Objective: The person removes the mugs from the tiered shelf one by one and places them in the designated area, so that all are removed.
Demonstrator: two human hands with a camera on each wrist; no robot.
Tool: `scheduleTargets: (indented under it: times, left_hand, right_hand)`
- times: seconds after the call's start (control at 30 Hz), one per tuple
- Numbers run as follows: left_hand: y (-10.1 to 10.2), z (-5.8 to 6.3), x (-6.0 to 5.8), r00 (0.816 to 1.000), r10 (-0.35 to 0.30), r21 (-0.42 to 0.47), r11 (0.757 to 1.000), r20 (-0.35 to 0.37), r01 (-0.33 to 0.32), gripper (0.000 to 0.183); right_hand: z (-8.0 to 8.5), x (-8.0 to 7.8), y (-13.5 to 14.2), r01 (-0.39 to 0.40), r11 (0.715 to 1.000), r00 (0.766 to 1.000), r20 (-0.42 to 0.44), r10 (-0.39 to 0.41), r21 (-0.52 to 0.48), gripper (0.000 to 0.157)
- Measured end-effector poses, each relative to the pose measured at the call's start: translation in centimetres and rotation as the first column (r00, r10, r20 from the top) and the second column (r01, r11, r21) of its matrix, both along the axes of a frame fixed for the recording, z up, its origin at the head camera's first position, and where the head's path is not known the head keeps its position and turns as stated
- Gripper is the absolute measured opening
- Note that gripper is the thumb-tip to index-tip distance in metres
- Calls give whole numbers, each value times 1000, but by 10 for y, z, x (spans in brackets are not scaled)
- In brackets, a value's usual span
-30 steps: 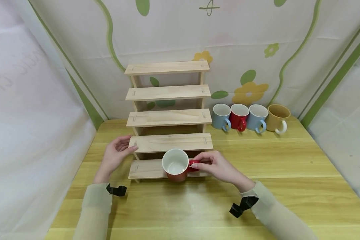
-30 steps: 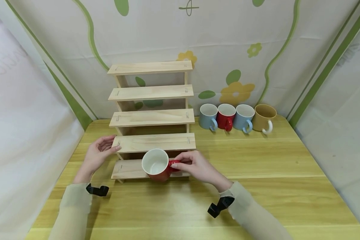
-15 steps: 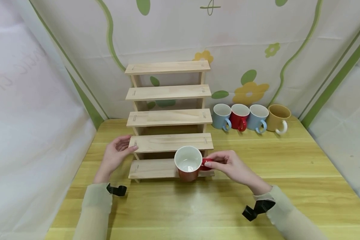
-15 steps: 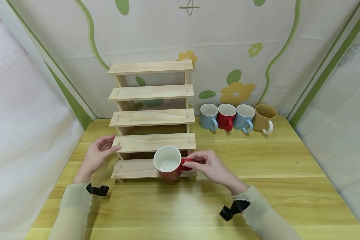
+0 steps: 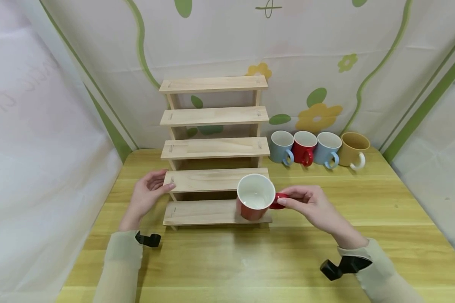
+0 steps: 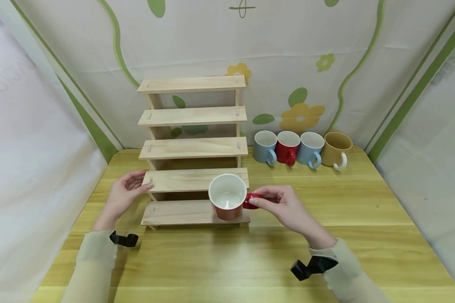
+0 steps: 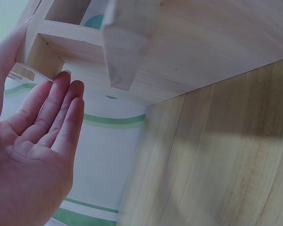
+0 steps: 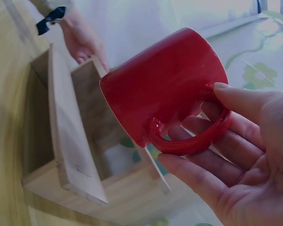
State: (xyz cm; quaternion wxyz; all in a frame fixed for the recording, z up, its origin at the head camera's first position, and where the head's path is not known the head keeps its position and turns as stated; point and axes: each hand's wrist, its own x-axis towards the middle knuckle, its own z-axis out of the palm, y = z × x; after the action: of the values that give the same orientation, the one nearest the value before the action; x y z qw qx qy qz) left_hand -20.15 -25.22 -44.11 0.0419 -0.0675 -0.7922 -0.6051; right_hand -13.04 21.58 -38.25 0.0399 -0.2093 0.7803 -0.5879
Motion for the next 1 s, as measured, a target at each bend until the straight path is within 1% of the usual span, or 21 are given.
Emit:
scheduleTargets:
  times: [0.17, 0.3, 0.4, 0.5, 0.6, 0.73, 0.87, 1.0]
  left_hand:
    - [0, 1, 1, 1000, 1, 3, 1000, 8, -1, 60]
    - [0, 3, 2, 1000, -2, 1, 1000, 12, 2, 59]
    - [1, 4, 3, 1000, -4, 0, 1000, 16, 4, 59]
    - [2, 5, 4, 1000, -4, -2, 1000, 19, 4, 59]
    - [2, 5, 4, 1000, -1, -5, 1000, 22, 2, 60]
    - [1, 2, 2, 1000, 2, -12, 1000, 19, -2, 60]
    - [0, 0, 0, 1000, 3, -16, 1000, 18, -3, 60]
    - [0, 0, 1, 1000, 7, -15, 1000, 24, -7, 60]
  right_hand:
    - [4, 1, 12, 60, 998, 998, -35, -61, -36, 13]
    - [9, 2, 23, 87, 994, 995, -50, -91, -67, 14]
    - [11, 2, 33, 94, 989, 993, -58, -101, -113, 14]
    - [12, 2, 43, 122, 982, 988, -71, -134, -147, 15]
    - [13, 2, 55, 168, 975, 981, -72, -180, -148, 15]
    - [14, 2, 70, 210, 966, 974, -57, -221, -150, 17]
    - [12, 0, 85, 248, 950, 965, -37, -260, -188, 18]
    - [9, -2, 100, 302, 918, 950, 6, -311, -258, 18]
